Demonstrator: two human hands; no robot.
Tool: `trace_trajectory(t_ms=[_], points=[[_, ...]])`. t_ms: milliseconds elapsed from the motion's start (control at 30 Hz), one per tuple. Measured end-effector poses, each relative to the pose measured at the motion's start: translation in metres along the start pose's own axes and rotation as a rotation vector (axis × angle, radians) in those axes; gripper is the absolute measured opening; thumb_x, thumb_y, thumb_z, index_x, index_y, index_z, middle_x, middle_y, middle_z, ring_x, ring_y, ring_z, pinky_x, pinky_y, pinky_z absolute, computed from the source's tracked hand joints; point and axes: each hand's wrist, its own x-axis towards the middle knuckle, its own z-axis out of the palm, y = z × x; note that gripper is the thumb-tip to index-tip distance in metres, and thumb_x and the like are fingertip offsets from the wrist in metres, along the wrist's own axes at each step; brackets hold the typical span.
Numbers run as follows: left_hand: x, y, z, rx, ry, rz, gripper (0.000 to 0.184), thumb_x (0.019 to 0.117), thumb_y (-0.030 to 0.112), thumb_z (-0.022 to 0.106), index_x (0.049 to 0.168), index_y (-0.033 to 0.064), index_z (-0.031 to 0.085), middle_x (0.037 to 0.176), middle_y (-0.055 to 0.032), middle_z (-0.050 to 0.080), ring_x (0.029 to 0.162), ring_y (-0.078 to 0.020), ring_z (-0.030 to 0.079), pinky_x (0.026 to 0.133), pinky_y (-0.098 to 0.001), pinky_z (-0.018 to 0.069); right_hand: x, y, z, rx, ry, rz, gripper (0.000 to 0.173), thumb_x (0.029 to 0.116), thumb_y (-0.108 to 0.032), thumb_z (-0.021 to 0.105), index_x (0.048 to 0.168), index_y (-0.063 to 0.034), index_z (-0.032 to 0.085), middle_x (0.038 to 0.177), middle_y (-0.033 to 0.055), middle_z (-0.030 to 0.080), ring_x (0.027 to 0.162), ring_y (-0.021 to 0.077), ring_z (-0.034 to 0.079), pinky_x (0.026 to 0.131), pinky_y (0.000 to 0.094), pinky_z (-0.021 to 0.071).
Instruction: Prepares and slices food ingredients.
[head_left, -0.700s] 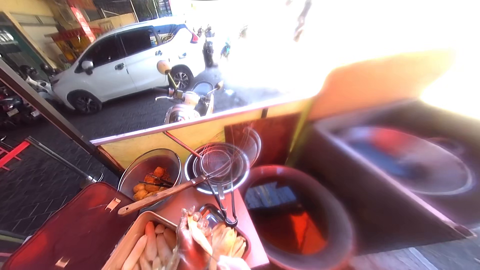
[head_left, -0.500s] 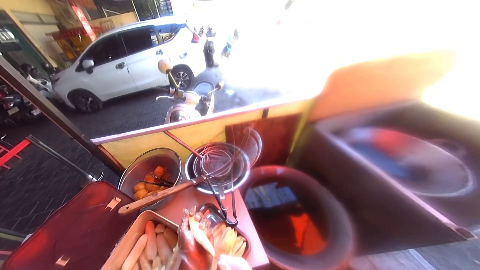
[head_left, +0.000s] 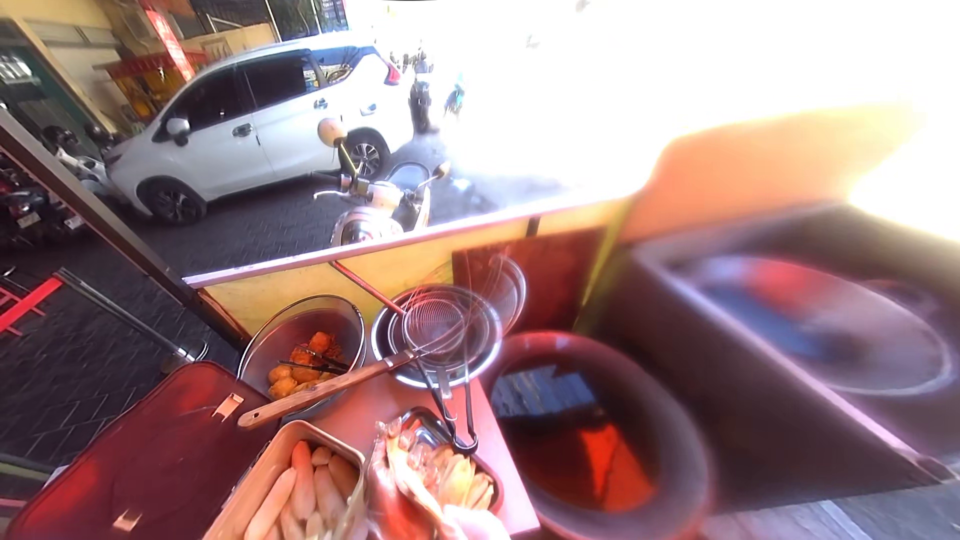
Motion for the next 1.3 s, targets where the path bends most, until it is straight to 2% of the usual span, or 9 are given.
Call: trace_trajectory(t_ms=[200,367,533,767,967,1067,1133,1233,1300], points=[[-0.007,0.0,0.009,0.021,0.005,-0.039,0.058,0.1092,0.05,0.017,0.084,0.0121,0.053,0.057,-0.0022,0.051,0.045,-0.0144,0.054,0.041,-0.0273,0.0474,0.004,0.001,-0.001,-0.027,-0.007,0.004,0.072,0.1051,-0.066,0.025,0.08,-0.0111,0.064,0.065,0.006,0.061,0.068,0.022,0.066,0.062,0.05,0.0519],[0.001,-0.011,-0.009,-0.009,-0.086,0.019,0.056,0.1101,0.049,0.021,0.09,0.0112,0.057,0.061,-0.0007,0.052,0.046,-0.0123,0.053,0.043,-0.0261,0.0482,0.007,0.006,-0.001,-0.026,-0.013,0.084,0.07,0.1032,-0.065,0.032,0.089,-0.0095,0.072,0.079,0.0085,0.07,0.083,0.0225,0.07,0.078,0.0514,0.0525],[-0.017,-0.016,0.012,0.022,-0.03,0.049,0.047,0.1113,0.041,0.021,0.09,0.0134,0.053,0.06,0.0015,0.053,0.05,-0.0116,0.058,0.049,-0.0255,0.0528,0.01,-0.003,-0.01,-0.085,-0.044,0.115,0.071,0.0998,-0.064,0.035,0.093,-0.004,0.072,0.083,0.0144,0.071,0.086,0.0278,0.07,0.08,0.0533,0.0524],[-0.018,-0.03,0.001,0.095,0.046,0.125,0.045,0.112,0.036,0.019,0.101,0.0085,0.054,0.071,-0.004,0.056,0.055,-0.0131,0.058,0.053,-0.0275,0.0545,0.013,0.015,0.0,-0.104,-0.043,0.239,0.041,0.0957,-0.047,0.057,0.103,-0.0117,0.076,0.098,0.0094,0.076,0.099,0.0255,0.071,0.087,0.0557,0.0538],[-0.013,-0.039,-0.006,0.167,0.098,0.198,0.049,0.1127,0.04,0.024,0.086,0.0112,0.053,0.064,-0.002,0.054,0.052,-0.0121,0.058,0.051,-0.0253,0.0536,0.014,0.027,0.004,-0.181,-0.058,0.248,0.036,0.0956,-0.046,0.059,0.102,-0.0136,0.075,0.092,0.008,0.075,0.093,0.0259,0.073,0.081,0.0567,0.0564],[0.001,-0.04,-0.034,0.199,-0.075,0.205,0.059,0.1111,0.05,0.02,0.085,0.0097,0.054,0.066,-0.0043,0.056,0.059,-0.0146,0.061,0.06,-0.0307,0.0558,0.019,0.024,0.002,-0.285,-0.12,0.271,0.035,0.0944,-0.044,0.06,0.106,-0.0136,0.073,0.096,0.0102,0.075,0.095,0.0285,0.072,0.081,0.0576,0.0559],[0.007,-0.04,-0.03,0.222,0.012,0.222,0.065,0.1086,0.058,0.021,0.083,0.0103,0.058,0.066,-0.0038,0.06,0.059,-0.0135,0.064,0.056,-0.0292,0.0564,0.024,0.023,-0.002,-0.33,-0.146,0.289,0.036,0.0931,-0.045,0.06,0.107,-0.0146,0.073,0.097,0.0105,0.074,0.097,0.0291,0.072,0.082,0.0578,0.0559],[0.017,-0.027,-0.041,0.302,0.093,0.137,0.079,0.1045,0.067,0.022,0.133,0.0029,0.059,0.117,-0.0173,0.07,0.101,-0.0266,0.07,0.085,-0.0422,0.0586,0.035,0.024,-0.009,-0.331,-0.16,0.391,0.035,0.0941,-0.046,0.058,0.109,-0.0176,0.071,0.099,0.0093,0.073,0.098,0.0282,0.071,0.084,0.0579,0.0552],[0.022,-0.022,-0.064,0.382,0.006,0.059,0.073,0.1061,0.063,0.028,0.142,0.0027,0.051,0.126,-0.0214,0.065,0.111,-0.0315,0.067,0.093,-0.0488,0.057,0.041,0.032,-0.017,-0.364,-0.151,0.435,0.041,0.0956,-0.053,0.055,0.112,-0.0182,0.069,0.102,0.008,0.073,0.101,0.0264,0.071,0.087,0.0564,0.0559]])
